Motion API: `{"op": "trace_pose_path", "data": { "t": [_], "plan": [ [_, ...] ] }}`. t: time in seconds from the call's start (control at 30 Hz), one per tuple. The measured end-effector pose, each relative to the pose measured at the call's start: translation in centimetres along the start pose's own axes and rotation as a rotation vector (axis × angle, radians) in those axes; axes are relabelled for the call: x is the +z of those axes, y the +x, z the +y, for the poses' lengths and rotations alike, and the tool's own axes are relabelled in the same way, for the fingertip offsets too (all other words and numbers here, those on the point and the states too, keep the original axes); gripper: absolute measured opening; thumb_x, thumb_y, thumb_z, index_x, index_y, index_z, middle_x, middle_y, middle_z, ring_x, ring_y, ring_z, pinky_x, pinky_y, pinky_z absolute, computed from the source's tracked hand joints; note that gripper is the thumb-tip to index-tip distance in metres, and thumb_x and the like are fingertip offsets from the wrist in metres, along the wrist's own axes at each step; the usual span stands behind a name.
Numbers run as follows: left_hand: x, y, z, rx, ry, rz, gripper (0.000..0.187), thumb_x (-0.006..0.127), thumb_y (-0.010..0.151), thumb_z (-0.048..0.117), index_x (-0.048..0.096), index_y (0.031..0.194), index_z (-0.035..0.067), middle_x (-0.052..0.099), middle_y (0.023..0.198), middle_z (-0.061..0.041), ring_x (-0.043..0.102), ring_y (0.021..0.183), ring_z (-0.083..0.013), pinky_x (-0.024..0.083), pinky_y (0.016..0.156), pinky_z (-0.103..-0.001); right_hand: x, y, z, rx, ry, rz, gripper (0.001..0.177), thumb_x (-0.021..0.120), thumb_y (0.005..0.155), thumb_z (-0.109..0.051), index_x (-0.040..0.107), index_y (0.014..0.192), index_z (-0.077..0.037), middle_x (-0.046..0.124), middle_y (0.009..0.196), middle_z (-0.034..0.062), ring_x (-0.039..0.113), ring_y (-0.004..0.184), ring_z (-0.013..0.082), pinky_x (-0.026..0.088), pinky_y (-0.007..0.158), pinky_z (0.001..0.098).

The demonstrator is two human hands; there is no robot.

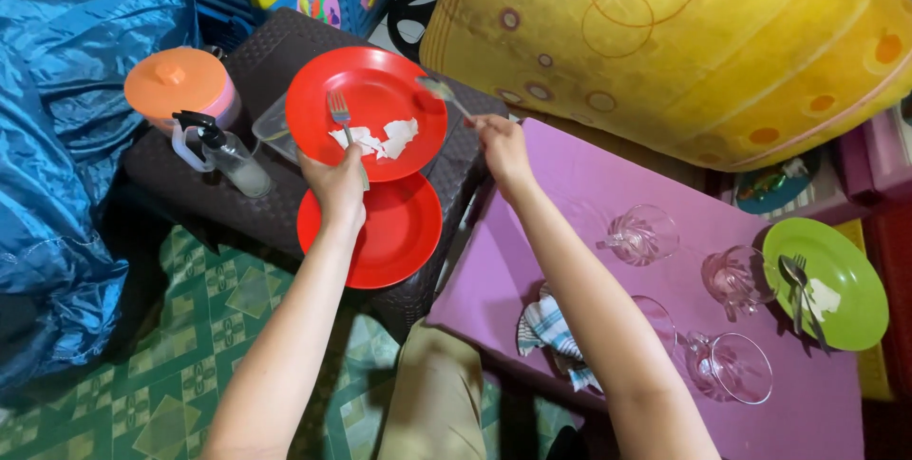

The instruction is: Wiping and drying various kitchenware items including plates, forks, spoons, and glass bowls with a cloth.

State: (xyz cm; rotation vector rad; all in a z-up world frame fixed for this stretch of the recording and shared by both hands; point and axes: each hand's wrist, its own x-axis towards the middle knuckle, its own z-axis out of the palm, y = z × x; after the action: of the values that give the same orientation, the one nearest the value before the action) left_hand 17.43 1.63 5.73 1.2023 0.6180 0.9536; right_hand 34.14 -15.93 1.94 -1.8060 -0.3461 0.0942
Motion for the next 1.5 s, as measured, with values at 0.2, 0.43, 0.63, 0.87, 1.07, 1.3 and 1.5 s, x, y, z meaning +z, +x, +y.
{"op": "trace_pose_path", "data": {
  "t": [0.2, 0.43, 0.63, 0.87, 1.07, 1.3, 1.5],
  "plan": [
    [-0.1, 0.7, -2.1, 0.013, 0.016, 0.010, 0.063, 0.073, 0.085, -0.004, 0.044, 0.140, 0.004, 0.056, 0.137, -0.020, 0.054, 0.133, -0.0332, 0.042, 0.111, -0.050, 0.2, -0.2, -0.4, -0.129, -0.595, 0.001, 0.020, 0.065, 0.096, -0.027, 0.080, 0.107, -0.035, 0.076, 0.101, -0.0056, 0.072, 0.101, 0.0258, 0.056, 0.091, 0.0407],
    [-0.4, 1.3, -2.1, 0.013, 0.041, 0.005, 0.061, 0.073, 0.085, -0.004, 0.044, 0.138, 0.007, 0.057, 0.132, -0.017, 0.057, 0.129, -0.0326, 0.045, 0.108, -0.048, 1.2, -1.9, -1.8, -0.335, -0.720, -0.035, 0.017, 0.064, 0.093, -0.020, 0.079, 0.100, -0.024, 0.068, 0.085, 0.0020, 0.071, 0.087, 0.0295, 0.057, 0.078, 0.0408],
    [-0.7, 1.6, -3.1, 0.065, 0.100, 0.033, 0.060, 0.074, 0.083, -0.003, 0.046, 0.136, 0.007, 0.060, 0.127, -0.015, 0.060, 0.123, -0.0280, 0.048, 0.104, -0.048, 2.3, -0.8, -0.8, -0.628, -0.919, 0.046, 0.017, 0.064, 0.087, -0.014, 0.078, 0.094, -0.021, 0.055, 0.075, 0.0001, 0.067, 0.074, 0.0258, 0.054, 0.067, 0.0357],
    [-1.1, 1.8, -2.9, 0.114, 0.047, 0.078, 0.058, 0.070, 0.080, -0.006, 0.049, 0.133, 0.005, 0.060, 0.126, -0.015, 0.059, 0.121, -0.0248, 0.046, 0.105, -0.046, 2.6, -0.2, -1.0, -0.664, -1.011, 0.148, 0.012, 0.059, 0.081, -0.014, 0.070, 0.083, -0.018, 0.053, 0.077, 0.0019, 0.065, 0.072, 0.0284, 0.052, 0.063, 0.0387],
    [-2.0, 2.7, -5.0, 0.116, 0.040, 0.096, 0.059, 0.069, 0.080, -0.007, 0.049, 0.134, 0.005, 0.059, 0.127, -0.016, 0.059, 0.121, -0.0257, 0.046, 0.106, -0.047, 2.5, -0.1, -0.7, -0.629, -1.003, 0.183, 0.016, 0.056, 0.081, -0.013, 0.070, 0.086, -0.018, 0.053, 0.077, 0.0033, 0.065, 0.071, 0.0297, 0.053, 0.062, 0.0397],
    [-2.7, 2.8, -5.1, 0.113, 0.050, 0.093, 0.061, 0.070, 0.082, -0.006, 0.048, 0.138, 0.006, 0.059, 0.130, -0.014, 0.060, 0.123, -0.0260, 0.048, 0.106, -0.047, 2.5, 0.0, 0.9, -0.510, -1.003, 0.186, 0.018, 0.055, 0.081, -0.015, 0.071, 0.087, -0.019, 0.055, 0.078, 0.0049, 0.067, 0.072, 0.0311, 0.054, 0.063, 0.0416],
    [-2.5, 2.3, -4.5, 0.132, 0.037, 0.123, 0.064, 0.071, 0.079, -0.007, 0.048, 0.138, 0.004, 0.059, 0.132, -0.017, 0.059, 0.126, -0.0271, 0.047, 0.108, -0.047, 1.4, 0.5, 1.7, -0.485, -1.009, 0.236, 0.014, 0.058, 0.081, -0.012, 0.071, 0.086, -0.017, 0.056, 0.077, 0.0046, 0.068, 0.071, 0.0306, 0.054, 0.064, 0.0407]
  ]
}}
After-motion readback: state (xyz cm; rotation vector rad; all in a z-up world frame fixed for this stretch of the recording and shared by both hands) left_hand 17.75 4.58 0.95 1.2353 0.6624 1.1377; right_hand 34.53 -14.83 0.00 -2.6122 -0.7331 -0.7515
